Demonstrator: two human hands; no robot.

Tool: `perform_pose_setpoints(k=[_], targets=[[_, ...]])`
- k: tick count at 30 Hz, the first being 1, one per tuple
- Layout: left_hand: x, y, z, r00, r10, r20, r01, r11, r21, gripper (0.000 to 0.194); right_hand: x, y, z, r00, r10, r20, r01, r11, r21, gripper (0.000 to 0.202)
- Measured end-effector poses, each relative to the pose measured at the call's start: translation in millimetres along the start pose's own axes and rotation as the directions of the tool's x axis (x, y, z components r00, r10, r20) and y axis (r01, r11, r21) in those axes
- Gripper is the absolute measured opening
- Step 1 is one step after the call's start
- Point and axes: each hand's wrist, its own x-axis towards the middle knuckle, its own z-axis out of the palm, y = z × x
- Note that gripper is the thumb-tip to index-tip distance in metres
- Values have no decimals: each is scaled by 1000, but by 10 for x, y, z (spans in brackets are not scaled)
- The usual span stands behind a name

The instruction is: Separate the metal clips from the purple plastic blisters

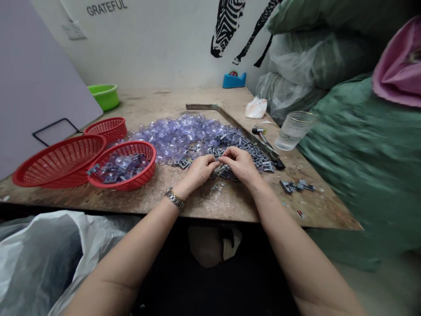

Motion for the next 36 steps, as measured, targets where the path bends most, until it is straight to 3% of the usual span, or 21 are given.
perform_pose_setpoints(k=[9, 16, 19, 22, 24, 26, 30, 36], targets=[[-46, -37, -28, 992, -98, 85, 122, 920, -373, 18, 3, 40, -12, 985, -11, 170, 2, 999, 53, 13], [-87, -19, -79, 988, -96, 117, 134, 913, -384, 18, 5, 32, -27, 974, 25, 226, -40, 997, 64, 13], [-41, -34, -147, 991, -87, 104, 118, 928, -353, 19, 0, 21, -14, 983, 53, 174, -71, 993, 99, 14], [79, -81, -254, 997, -74, -19, 69, 977, -200, 16, 11, 28, -11, 997, 81, 16, -82, 981, 177, 13], [185, -116, -324, 991, -27, -129, 34, 998, 49, 14, 27, 40, -24, 992, 94, -88, -75, 976, 205, 12], [290, -139, -371, 983, 57, -177, 0, 951, 310, 17, 42, 54, -43, 983, 90, -162, -55, 976, 209, 11], [475, -131, -357, 974, 141, -177, -8, 803, 595, 32, 58, 92, -72, 969, 50, -240, -10, 986, 164, 9], [717, -32, -201, 981, 188, -49, -90, 661, 745, 40, 63, 147, -75, 967, 21, -253, 4, 995, 95, 9]])
